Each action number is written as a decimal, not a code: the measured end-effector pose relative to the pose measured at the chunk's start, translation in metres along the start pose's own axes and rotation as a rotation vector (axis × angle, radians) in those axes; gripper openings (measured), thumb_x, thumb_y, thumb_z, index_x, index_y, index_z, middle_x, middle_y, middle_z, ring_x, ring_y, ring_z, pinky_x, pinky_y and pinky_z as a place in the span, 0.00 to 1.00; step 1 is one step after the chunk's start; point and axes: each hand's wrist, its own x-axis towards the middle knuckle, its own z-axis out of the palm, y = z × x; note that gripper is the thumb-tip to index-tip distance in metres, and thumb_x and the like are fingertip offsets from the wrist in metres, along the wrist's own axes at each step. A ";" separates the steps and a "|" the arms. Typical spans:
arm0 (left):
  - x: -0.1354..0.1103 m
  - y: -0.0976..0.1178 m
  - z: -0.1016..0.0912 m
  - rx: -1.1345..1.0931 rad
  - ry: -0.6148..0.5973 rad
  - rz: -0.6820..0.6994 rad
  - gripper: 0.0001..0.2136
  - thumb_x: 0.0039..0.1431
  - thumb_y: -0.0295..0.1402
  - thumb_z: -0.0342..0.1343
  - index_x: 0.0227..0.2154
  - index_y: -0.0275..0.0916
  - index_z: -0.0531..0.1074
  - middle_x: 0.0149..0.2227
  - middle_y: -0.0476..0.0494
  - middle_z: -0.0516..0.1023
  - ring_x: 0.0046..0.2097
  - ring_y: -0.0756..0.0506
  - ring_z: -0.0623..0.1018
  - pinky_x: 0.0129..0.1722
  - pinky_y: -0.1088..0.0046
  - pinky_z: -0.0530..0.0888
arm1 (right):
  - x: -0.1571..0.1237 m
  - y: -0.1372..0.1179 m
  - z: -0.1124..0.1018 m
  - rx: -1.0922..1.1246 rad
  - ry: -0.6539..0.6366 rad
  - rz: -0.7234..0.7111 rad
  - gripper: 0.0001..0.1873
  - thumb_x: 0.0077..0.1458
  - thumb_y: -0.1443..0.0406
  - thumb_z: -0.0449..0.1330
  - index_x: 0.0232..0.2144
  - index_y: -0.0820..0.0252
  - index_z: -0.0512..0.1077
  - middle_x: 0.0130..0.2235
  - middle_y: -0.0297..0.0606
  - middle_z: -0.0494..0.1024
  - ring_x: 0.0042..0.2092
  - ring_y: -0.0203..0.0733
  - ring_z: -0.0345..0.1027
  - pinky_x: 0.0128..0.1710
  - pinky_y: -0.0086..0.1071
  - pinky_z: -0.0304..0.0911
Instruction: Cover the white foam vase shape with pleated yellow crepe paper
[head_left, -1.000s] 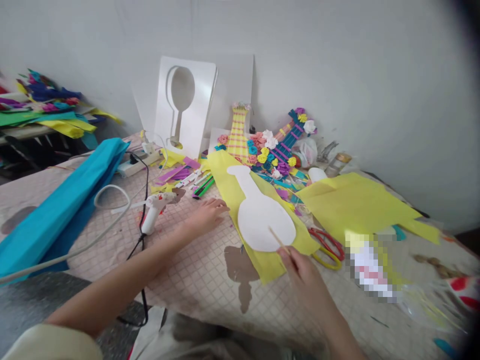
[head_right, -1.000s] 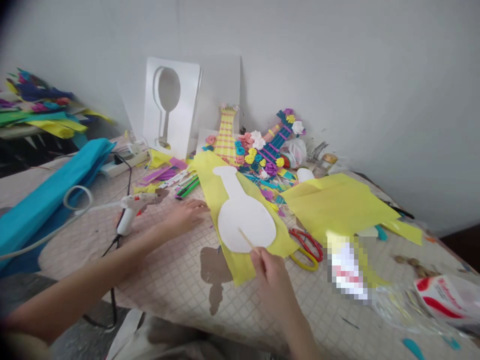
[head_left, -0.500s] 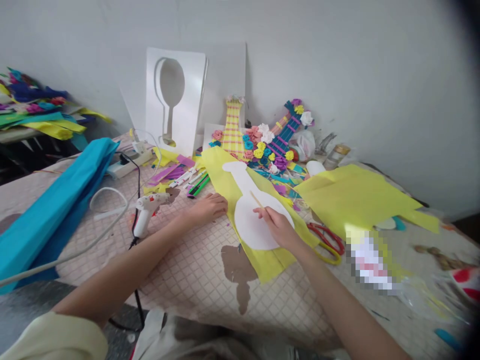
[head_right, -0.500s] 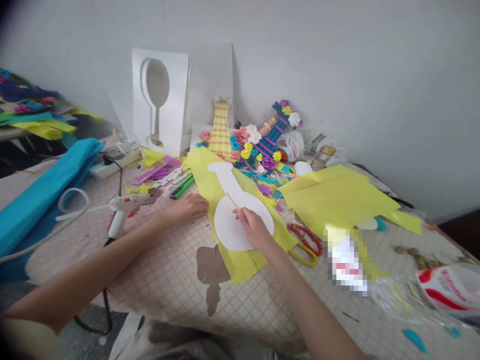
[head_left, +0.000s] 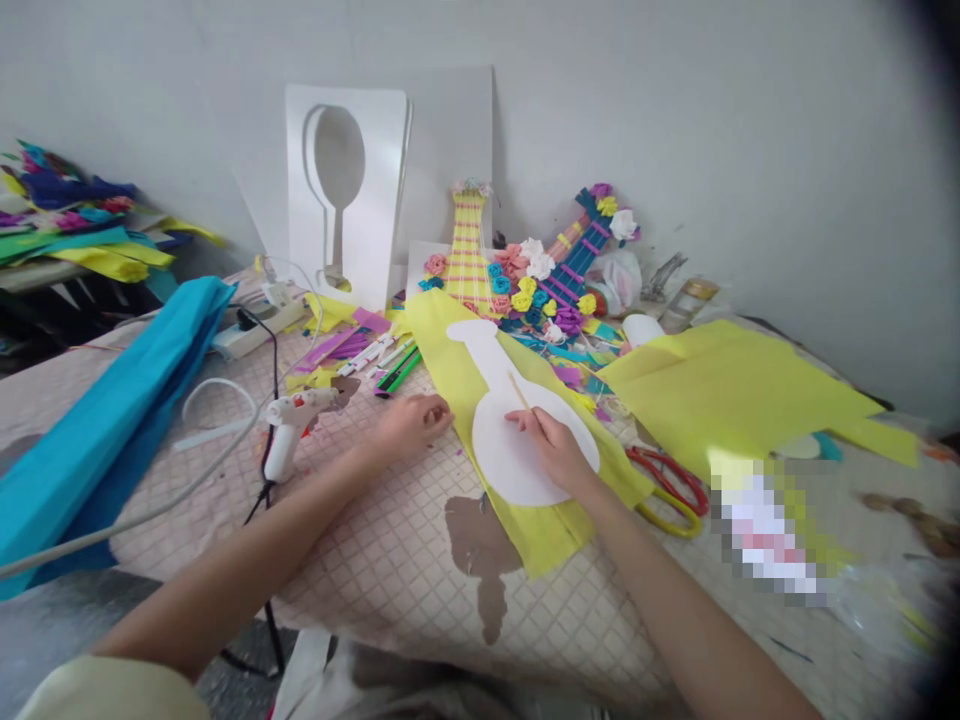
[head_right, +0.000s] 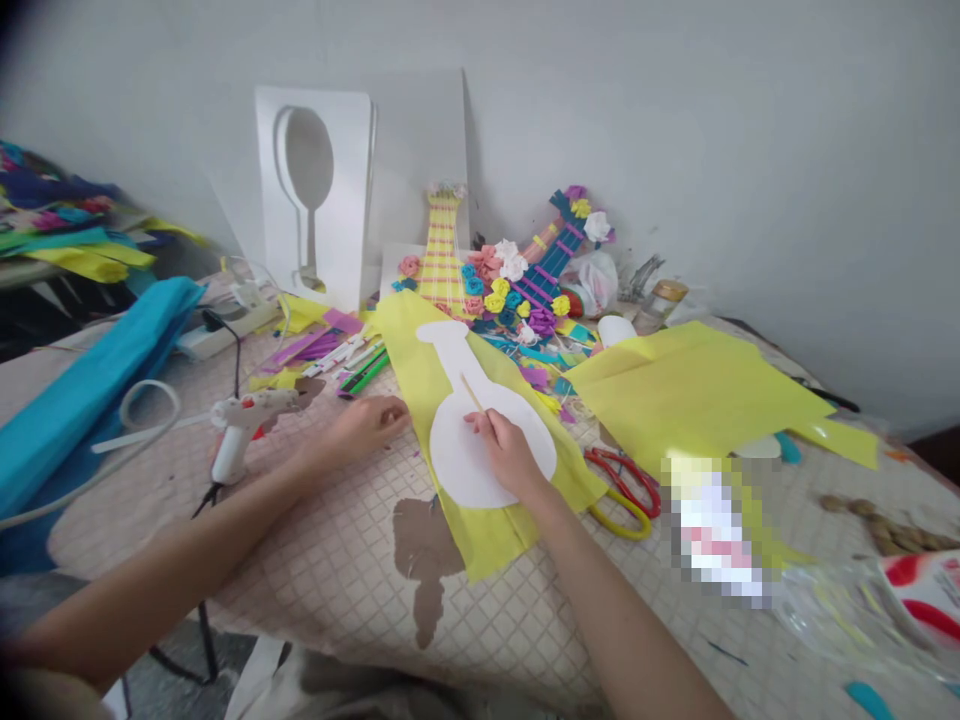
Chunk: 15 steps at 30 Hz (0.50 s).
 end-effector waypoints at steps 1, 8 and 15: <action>-0.001 0.001 0.002 -0.066 0.017 -0.081 0.11 0.55 0.38 0.49 0.32 0.36 0.70 0.31 0.41 0.74 0.32 0.46 0.72 0.33 0.70 0.69 | -0.001 0.001 0.000 0.010 0.003 0.003 0.15 0.59 0.56 0.42 0.28 0.57 0.61 0.42 0.40 0.74 0.47 0.42 0.65 0.48 0.39 0.55; 0.002 0.024 0.003 -0.529 -0.038 -0.391 0.09 0.55 0.32 0.50 0.35 0.32 0.69 0.34 0.37 0.76 0.31 0.50 0.75 0.26 0.78 0.69 | -0.002 0.003 0.002 0.032 0.002 0.016 0.15 0.59 0.57 0.43 0.27 0.57 0.61 0.41 0.39 0.75 0.45 0.42 0.66 0.47 0.38 0.55; 0.013 0.021 0.015 -0.532 -0.075 -0.532 0.08 0.51 0.33 0.54 0.24 0.32 0.70 0.22 0.46 0.72 0.16 0.57 0.63 0.15 0.80 0.56 | -0.003 0.001 0.001 0.024 0.000 0.017 0.15 0.58 0.57 0.43 0.28 0.57 0.63 0.40 0.40 0.74 0.44 0.42 0.66 0.47 0.37 0.56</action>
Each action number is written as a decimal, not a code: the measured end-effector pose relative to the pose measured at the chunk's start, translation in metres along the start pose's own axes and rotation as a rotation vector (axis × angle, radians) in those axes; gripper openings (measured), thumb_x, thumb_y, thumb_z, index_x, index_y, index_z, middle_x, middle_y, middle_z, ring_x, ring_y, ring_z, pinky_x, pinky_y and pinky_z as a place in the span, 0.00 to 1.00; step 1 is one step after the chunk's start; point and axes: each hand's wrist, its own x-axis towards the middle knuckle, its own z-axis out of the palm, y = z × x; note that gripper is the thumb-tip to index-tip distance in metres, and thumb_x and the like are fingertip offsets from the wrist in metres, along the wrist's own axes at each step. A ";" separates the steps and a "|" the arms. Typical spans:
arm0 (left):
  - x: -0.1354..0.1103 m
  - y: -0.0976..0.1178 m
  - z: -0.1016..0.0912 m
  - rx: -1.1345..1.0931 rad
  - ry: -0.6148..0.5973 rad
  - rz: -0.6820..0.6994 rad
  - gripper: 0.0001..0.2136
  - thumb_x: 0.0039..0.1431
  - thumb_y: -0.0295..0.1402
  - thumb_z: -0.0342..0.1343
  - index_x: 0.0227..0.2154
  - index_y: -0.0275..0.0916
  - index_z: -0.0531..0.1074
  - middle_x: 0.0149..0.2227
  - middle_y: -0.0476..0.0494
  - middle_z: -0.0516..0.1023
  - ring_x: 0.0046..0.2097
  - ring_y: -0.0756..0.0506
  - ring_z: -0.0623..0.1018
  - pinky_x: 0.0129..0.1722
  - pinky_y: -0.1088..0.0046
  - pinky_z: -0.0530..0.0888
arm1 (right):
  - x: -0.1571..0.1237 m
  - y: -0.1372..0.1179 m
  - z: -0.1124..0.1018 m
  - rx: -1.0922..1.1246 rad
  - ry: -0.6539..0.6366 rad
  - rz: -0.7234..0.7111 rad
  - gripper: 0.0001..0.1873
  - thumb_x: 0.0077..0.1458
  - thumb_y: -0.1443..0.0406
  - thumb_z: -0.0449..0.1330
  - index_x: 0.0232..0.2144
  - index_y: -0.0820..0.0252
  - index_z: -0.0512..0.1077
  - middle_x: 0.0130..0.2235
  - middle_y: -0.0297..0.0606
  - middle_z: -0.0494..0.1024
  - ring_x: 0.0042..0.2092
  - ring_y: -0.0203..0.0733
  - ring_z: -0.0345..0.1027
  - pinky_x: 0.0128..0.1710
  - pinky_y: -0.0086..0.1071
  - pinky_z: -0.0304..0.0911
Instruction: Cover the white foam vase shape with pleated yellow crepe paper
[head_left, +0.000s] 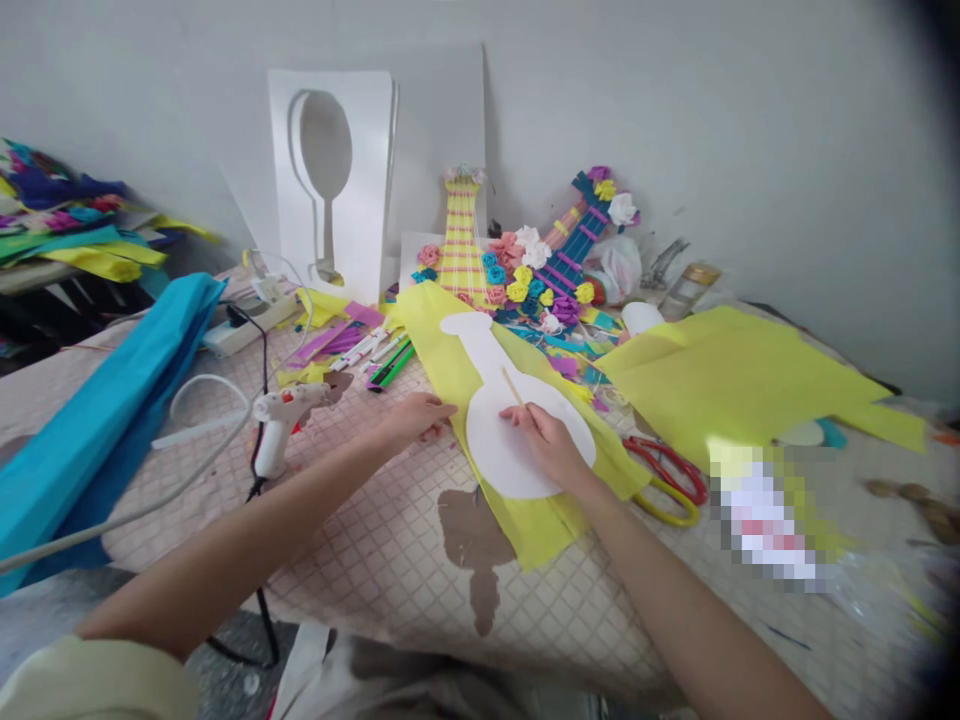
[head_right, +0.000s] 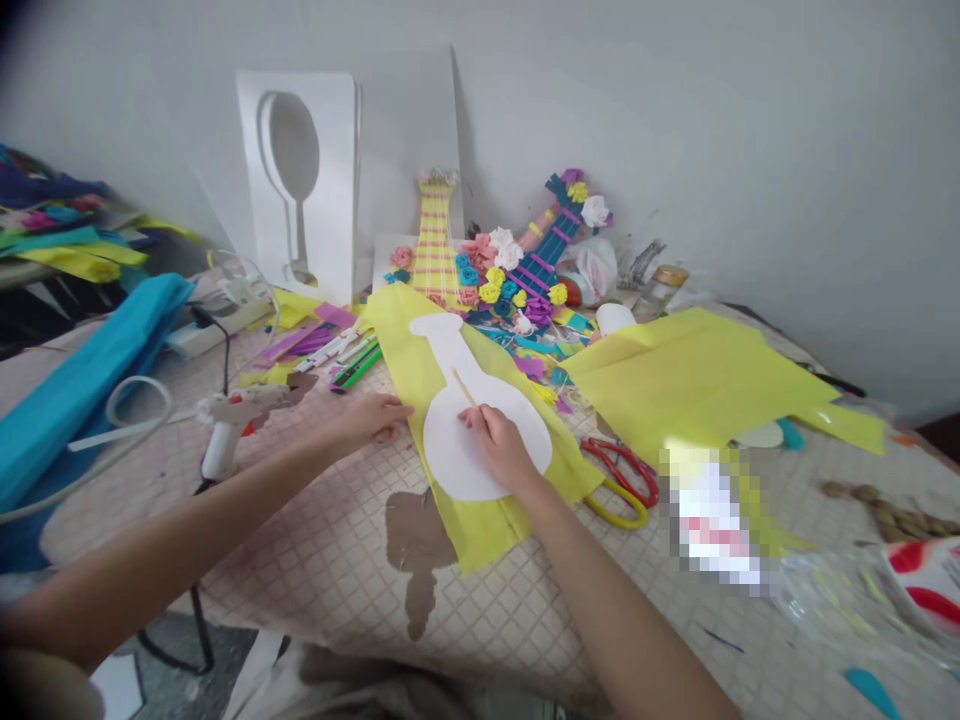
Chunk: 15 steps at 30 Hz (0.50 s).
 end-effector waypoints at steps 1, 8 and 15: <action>0.003 -0.001 0.000 0.031 0.010 -0.015 0.09 0.51 0.33 0.54 0.22 0.33 0.69 0.18 0.48 0.70 0.14 0.57 0.60 0.14 0.80 0.54 | 0.000 0.000 0.000 -0.001 0.000 -0.003 0.15 0.58 0.57 0.43 0.28 0.57 0.63 0.40 0.40 0.74 0.44 0.42 0.66 0.47 0.37 0.56; 0.007 0.004 0.005 0.206 0.041 -0.039 0.14 0.51 0.31 0.52 0.14 0.37 0.60 0.09 0.56 0.59 0.11 0.56 0.56 0.12 0.80 0.51 | 0.000 0.001 0.001 -0.024 -0.021 -0.060 0.15 0.60 0.59 0.42 0.31 0.57 0.65 0.42 0.40 0.74 0.45 0.42 0.65 0.46 0.36 0.56; 0.001 0.013 0.010 0.302 0.027 -0.009 0.11 0.53 0.30 0.49 0.17 0.36 0.63 0.09 0.56 0.60 0.11 0.56 0.56 0.12 0.81 0.52 | 0.001 -0.003 0.002 -0.053 -0.069 -0.151 0.17 0.60 0.60 0.43 0.27 0.57 0.67 0.42 0.39 0.74 0.44 0.43 0.65 0.46 0.36 0.55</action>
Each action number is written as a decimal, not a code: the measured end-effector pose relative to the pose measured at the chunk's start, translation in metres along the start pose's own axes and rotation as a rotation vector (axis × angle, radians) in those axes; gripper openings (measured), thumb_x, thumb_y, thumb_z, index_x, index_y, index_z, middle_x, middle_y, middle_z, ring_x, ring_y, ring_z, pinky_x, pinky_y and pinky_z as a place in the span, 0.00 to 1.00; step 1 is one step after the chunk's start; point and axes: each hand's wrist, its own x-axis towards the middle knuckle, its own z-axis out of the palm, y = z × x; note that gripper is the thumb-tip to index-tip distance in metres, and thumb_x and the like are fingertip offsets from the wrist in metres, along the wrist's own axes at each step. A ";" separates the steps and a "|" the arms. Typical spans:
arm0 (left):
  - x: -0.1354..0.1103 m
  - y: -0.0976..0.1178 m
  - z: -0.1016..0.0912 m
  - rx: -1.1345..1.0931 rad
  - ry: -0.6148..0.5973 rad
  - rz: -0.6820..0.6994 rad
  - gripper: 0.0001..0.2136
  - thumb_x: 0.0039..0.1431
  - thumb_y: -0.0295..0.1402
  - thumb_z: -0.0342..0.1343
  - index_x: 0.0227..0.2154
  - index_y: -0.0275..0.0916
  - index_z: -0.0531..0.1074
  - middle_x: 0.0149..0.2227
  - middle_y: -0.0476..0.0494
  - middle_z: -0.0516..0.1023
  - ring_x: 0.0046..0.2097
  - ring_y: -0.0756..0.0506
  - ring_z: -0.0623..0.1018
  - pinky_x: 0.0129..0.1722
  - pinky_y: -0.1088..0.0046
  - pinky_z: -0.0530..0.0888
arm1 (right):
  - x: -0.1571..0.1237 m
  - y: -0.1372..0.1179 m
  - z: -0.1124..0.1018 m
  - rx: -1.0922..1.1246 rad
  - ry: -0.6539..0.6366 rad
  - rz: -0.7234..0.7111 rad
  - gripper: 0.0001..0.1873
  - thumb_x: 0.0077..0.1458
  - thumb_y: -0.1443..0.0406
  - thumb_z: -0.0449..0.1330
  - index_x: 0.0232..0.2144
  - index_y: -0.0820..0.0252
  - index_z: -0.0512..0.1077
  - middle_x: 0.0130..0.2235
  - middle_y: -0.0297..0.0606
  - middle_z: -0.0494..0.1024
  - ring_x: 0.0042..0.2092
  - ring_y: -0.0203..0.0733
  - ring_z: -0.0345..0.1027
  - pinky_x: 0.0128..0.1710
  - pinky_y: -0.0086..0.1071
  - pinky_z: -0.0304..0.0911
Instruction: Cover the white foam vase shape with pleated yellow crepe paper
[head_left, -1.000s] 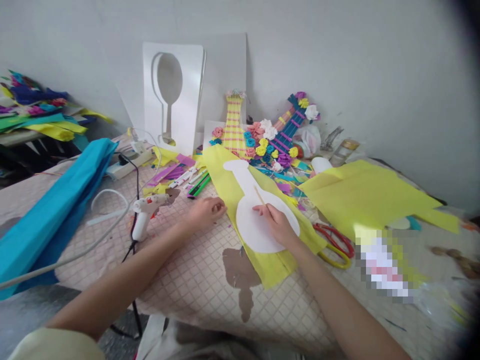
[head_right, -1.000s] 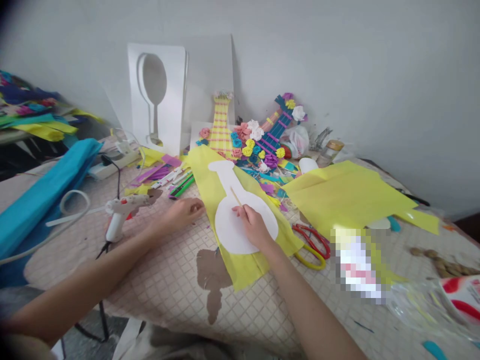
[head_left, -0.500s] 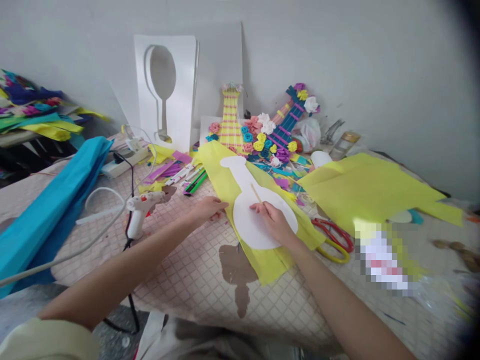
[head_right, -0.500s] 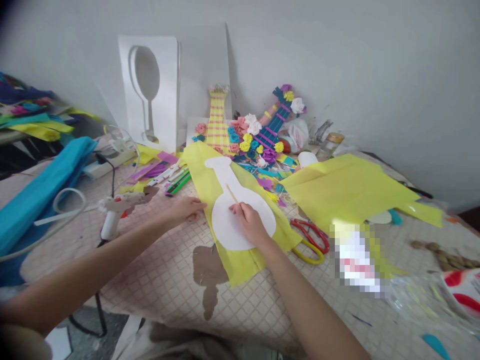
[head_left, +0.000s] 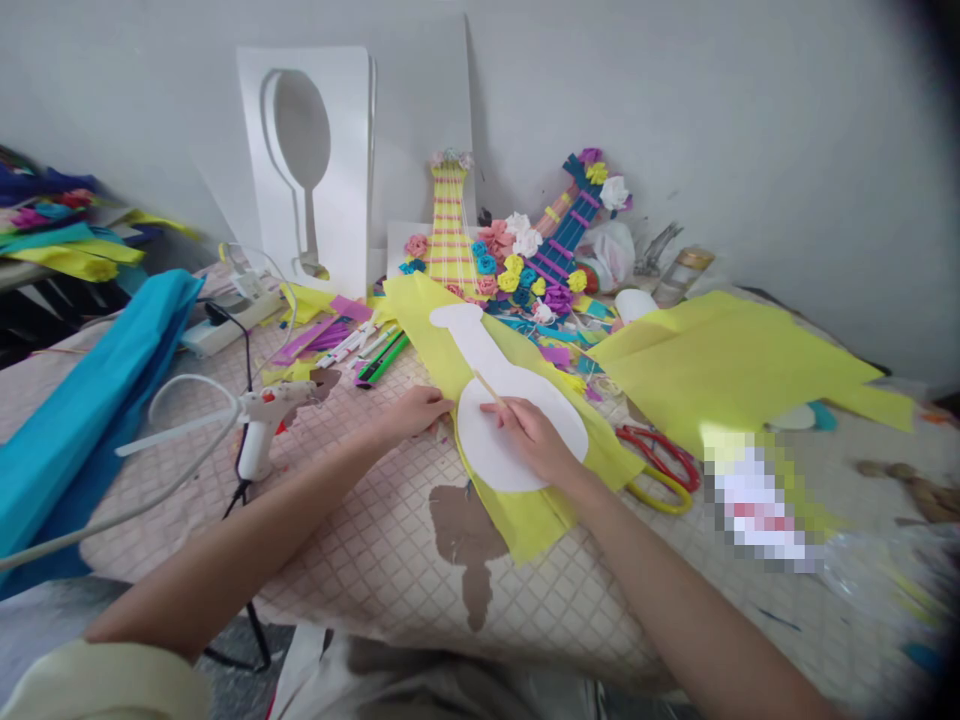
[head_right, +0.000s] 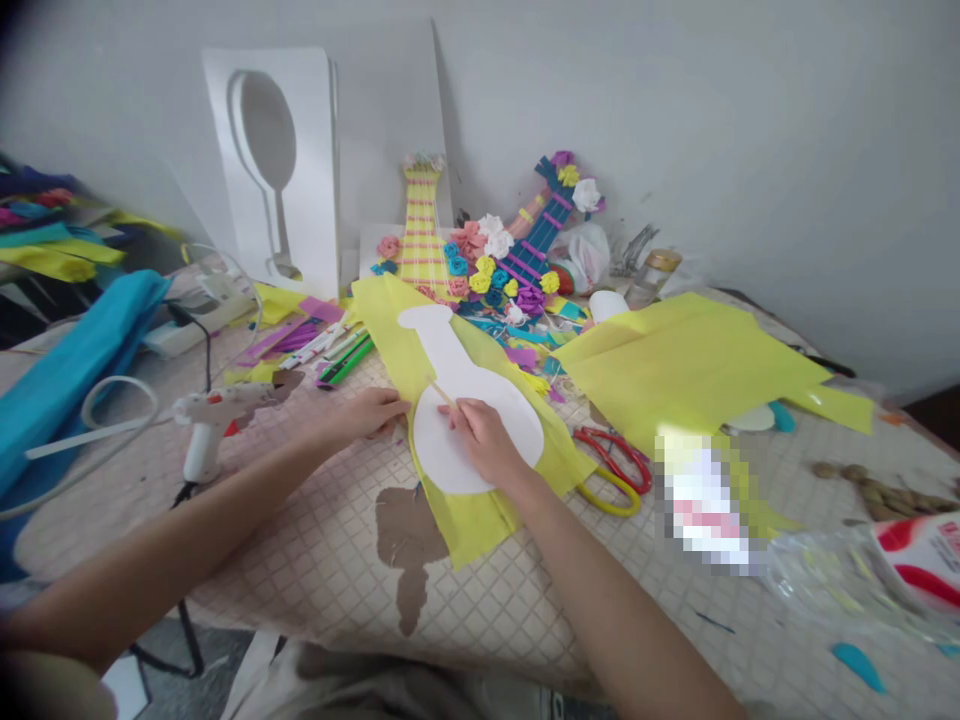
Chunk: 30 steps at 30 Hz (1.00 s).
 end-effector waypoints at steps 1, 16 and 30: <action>-0.001 0.001 0.000 0.012 -0.003 0.003 0.10 0.53 0.30 0.49 0.18 0.36 0.64 0.09 0.56 0.60 0.11 0.56 0.56 0.12 0.81 0.52 | 0.000 0.000 0.000 -0.002 0.001 -0.002 0.17 0.60 0.60 0.43 0.26 0.57 0.66 0.42 0.39 0.74 0.44 0.43 0.65 0.46 0.36 0.55; 0.008 0.004 0.006 0.107 0.081 0.072 0.13 0.47 0.32 0.53 0.11 0.37 0.61 0.08 0.56 0.58 0.13 0.56 0.57 0.14 0.80 0.54 | 0.001 0.002 0.002 0.016 0.006 0.012 0.15 0.60 0.61 0.44 0.25 0.57 0.65 0.42 0.37 0.75 0.44 0.41 0.65 0.45 0.34 0.55; 0.012 -0.006 0.004 -0.140 0.025 0.167 0.09 0.50 0.27 0.43 0.20 0.35 0.66 0.15 0.53 0.63 0.15 0.56 0.61 0.13 0.81 0.56 | -0.001 0.006 0.000 0.132 0.119 0.151 0.18 0.59 0.54 0.45 0.32 0.58 0.69 0.39 0.38 0.76 0.44 0.41 0.67 0.47 0.34 0.57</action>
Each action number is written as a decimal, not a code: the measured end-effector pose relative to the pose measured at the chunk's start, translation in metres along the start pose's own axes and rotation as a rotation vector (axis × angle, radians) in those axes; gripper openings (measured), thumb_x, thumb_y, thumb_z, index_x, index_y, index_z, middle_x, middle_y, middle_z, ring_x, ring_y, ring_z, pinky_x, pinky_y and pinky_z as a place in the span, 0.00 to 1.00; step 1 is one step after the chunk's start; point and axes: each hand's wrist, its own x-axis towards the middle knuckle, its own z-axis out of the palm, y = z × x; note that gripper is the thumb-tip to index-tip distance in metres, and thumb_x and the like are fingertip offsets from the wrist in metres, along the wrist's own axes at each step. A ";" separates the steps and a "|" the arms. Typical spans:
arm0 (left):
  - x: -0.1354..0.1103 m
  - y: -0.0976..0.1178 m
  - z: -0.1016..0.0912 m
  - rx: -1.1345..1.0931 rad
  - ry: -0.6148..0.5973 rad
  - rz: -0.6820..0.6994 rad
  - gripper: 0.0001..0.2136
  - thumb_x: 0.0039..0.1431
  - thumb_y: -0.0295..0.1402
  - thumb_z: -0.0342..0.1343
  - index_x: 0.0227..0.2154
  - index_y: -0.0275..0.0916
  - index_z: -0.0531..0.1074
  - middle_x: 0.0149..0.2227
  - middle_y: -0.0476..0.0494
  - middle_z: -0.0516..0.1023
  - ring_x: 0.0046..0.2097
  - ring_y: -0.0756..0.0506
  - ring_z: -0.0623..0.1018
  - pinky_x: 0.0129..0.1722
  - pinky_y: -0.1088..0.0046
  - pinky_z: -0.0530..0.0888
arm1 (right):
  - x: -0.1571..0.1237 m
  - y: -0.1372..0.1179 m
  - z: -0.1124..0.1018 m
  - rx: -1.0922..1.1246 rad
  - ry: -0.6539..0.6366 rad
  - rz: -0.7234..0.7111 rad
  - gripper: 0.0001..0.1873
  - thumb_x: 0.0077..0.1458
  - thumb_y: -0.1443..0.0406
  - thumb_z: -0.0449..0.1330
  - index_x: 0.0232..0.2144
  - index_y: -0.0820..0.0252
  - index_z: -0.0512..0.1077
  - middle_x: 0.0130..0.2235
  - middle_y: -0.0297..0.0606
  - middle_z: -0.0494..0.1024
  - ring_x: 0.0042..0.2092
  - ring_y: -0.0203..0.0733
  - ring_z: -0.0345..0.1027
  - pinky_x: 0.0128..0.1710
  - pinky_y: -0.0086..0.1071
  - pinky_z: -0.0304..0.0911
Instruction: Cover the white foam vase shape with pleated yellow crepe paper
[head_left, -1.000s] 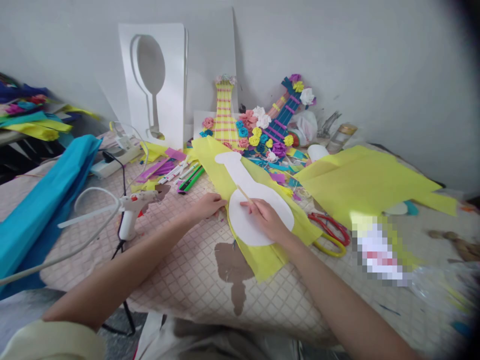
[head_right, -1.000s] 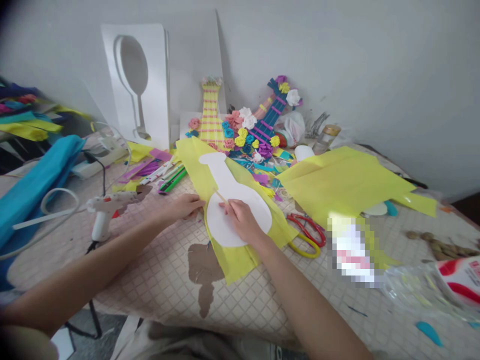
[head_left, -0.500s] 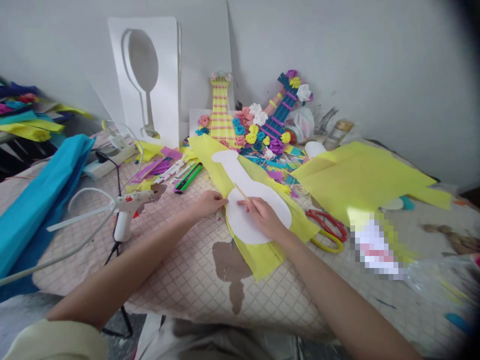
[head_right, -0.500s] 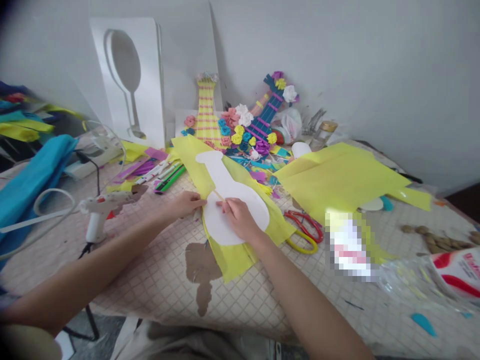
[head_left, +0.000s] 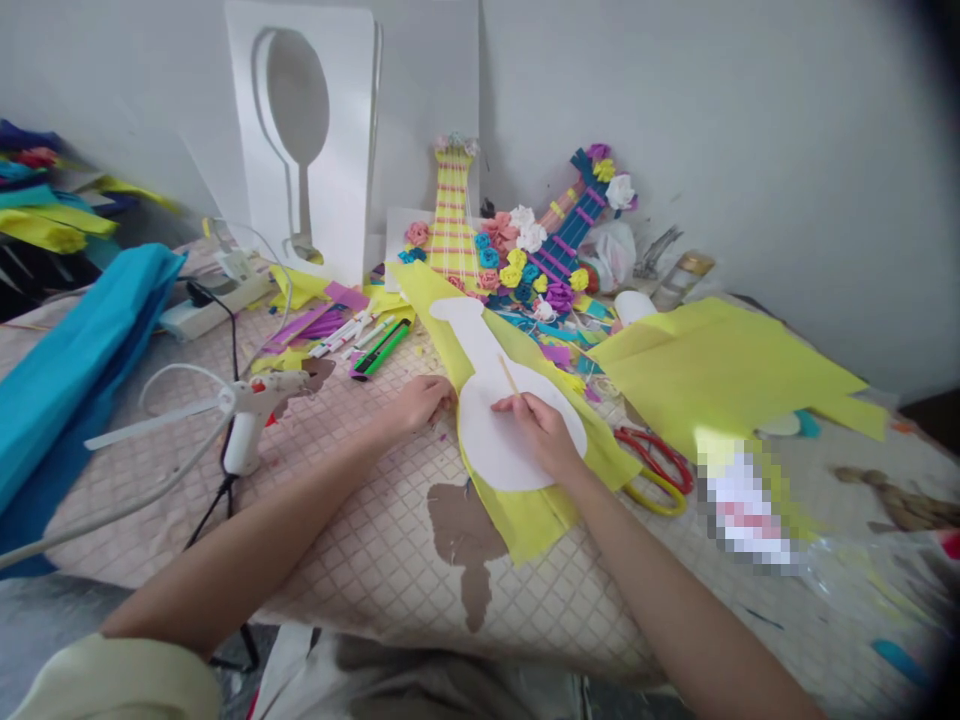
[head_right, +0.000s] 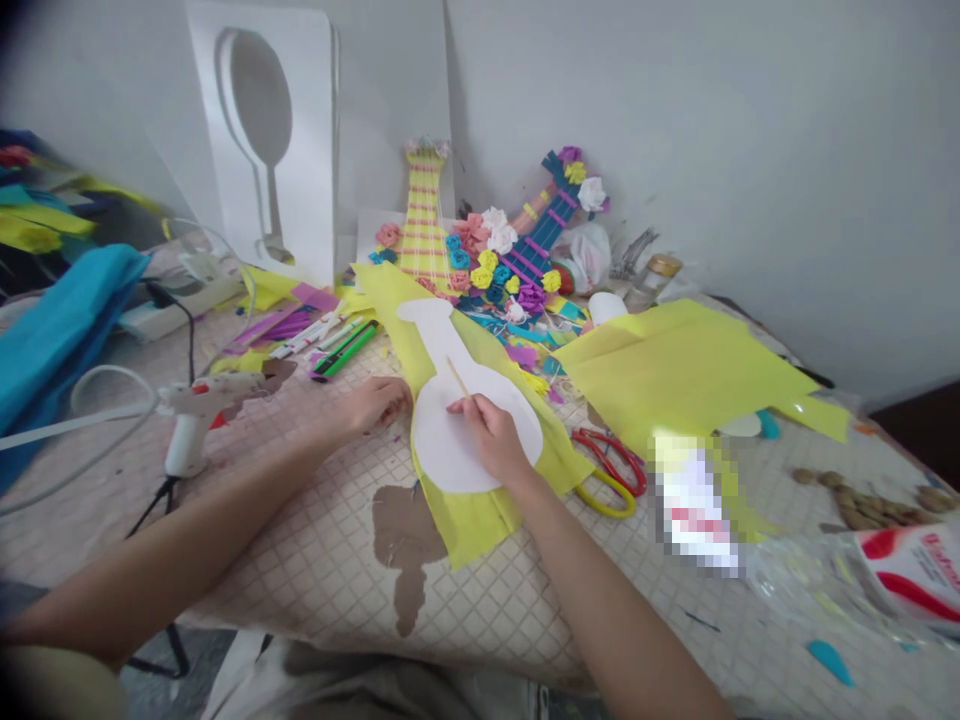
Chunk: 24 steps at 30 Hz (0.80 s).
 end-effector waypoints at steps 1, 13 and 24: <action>-0.001 0.000 -0.001 -0.008 -0.012 0.011 0.07 0.48 0.26 0.44 0.21 0.36 0.66 0.14 0.54 0.62 0.15 0.56 0.61 0.14 0.82 0.56 | 0.000 0.000 0.000 0.004 0.010 0.006 0.19 0.59 0.54 0.45 0.32 0.58 0.70 0.38 0.38 0.76 0.43 0.41 0.67 0.47 0.34 0.57; -0.008 0.002 -0.006 -0.107 -0.060 0.065 0.01 0.46 0.27 0.54 0.24 0.36 0.67 0.16 0.56 0.65 0.15 0.57 0.61 0.14 0.83 0.57 | 0.004 -0.002 -0.006 0.090 0.124 0.048 0.22 0.58 0.51 0.43 0.27 0.57 0.68 0.30 0.38 0.76 0.37 0.41 0.69 0.43 0.34 0.60; -0.009 0.001 -0.003 -0.109 -0.041 0.078 0.04 0.47 0.31 0.56 0.24 0.36 0.66 0.18 0.55 0.65 0.17 0.57 0.62 0.16 0.82 0.58 | 0.004 0.002 -0.006 0.037 0.122 0.030 0.21 0.59 0.51 0.41 0.30 0.58 0.66 0.27 0.36 0.74 0.33 0.39 0.68 0.38 0.33 0.62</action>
